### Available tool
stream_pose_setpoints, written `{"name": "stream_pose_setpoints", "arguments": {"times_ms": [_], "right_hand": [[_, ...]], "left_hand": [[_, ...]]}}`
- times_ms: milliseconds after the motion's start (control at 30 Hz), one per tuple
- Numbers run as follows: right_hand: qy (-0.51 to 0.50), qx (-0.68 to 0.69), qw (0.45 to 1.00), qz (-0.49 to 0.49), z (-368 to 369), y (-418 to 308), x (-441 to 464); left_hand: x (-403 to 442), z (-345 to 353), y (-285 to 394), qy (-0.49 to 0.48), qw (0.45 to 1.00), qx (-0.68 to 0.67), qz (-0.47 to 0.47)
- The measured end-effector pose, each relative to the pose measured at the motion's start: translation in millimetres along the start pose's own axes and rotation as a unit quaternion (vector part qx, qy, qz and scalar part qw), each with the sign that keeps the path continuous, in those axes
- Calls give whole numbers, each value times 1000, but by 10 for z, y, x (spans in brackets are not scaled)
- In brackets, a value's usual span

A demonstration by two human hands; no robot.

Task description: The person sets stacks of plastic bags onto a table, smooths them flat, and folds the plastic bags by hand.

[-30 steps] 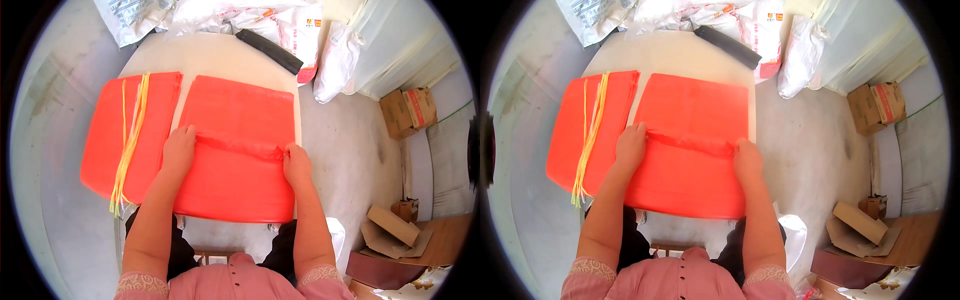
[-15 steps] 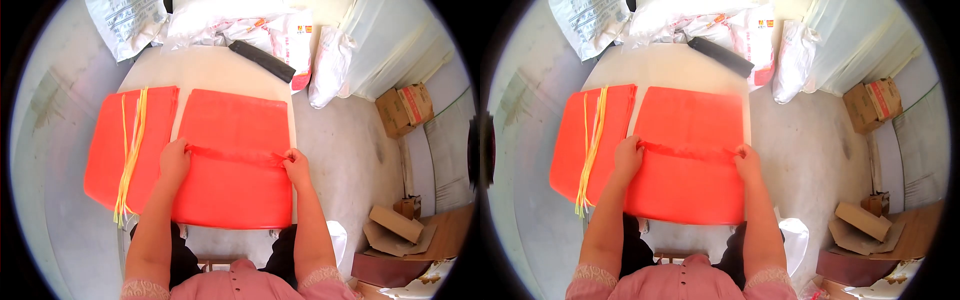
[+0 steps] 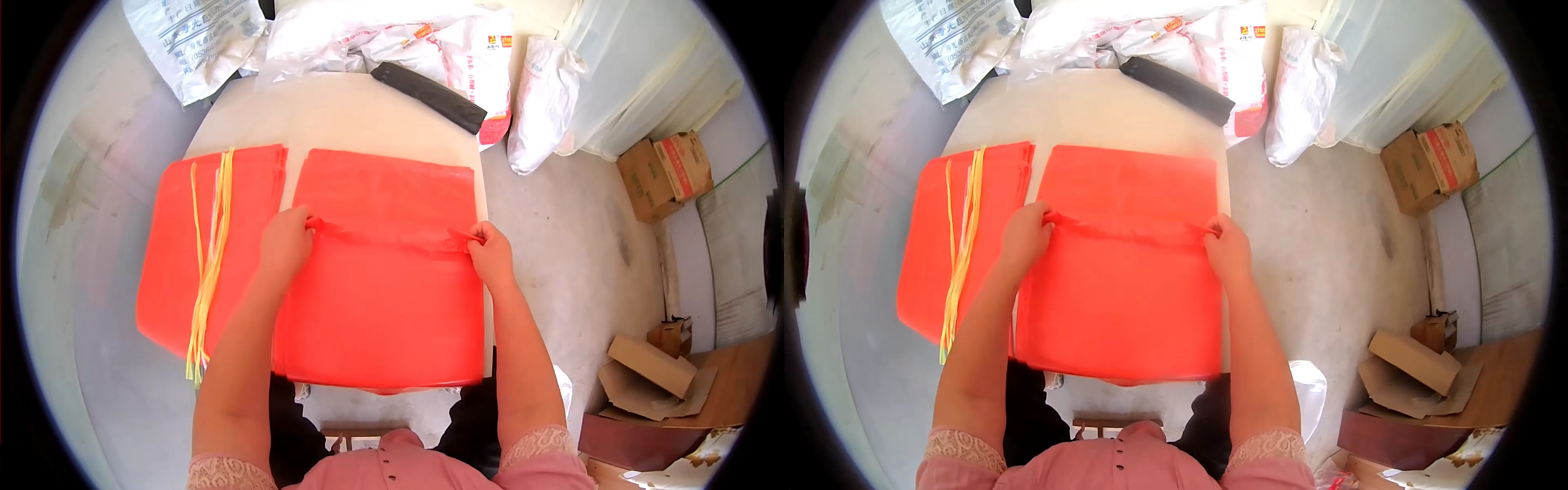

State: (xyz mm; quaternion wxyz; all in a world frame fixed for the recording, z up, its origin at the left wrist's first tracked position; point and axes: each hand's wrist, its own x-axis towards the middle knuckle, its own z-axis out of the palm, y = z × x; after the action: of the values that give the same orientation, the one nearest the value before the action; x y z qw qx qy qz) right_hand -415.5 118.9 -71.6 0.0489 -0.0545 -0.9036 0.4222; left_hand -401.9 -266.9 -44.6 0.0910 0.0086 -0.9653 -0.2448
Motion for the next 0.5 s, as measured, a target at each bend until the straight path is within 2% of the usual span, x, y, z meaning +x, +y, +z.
{"name": "stream_pose_setpoints", "arguments": {"times_ms": [133,500], "right_hand": [[-10,-11,1000,5,62,-30,234],[25,-30,999,-28,262,-26,837]], "left_hand": [[229,121,-104,27,999,-24,9],[829,112,-117,25,999,-22,-2]]}}
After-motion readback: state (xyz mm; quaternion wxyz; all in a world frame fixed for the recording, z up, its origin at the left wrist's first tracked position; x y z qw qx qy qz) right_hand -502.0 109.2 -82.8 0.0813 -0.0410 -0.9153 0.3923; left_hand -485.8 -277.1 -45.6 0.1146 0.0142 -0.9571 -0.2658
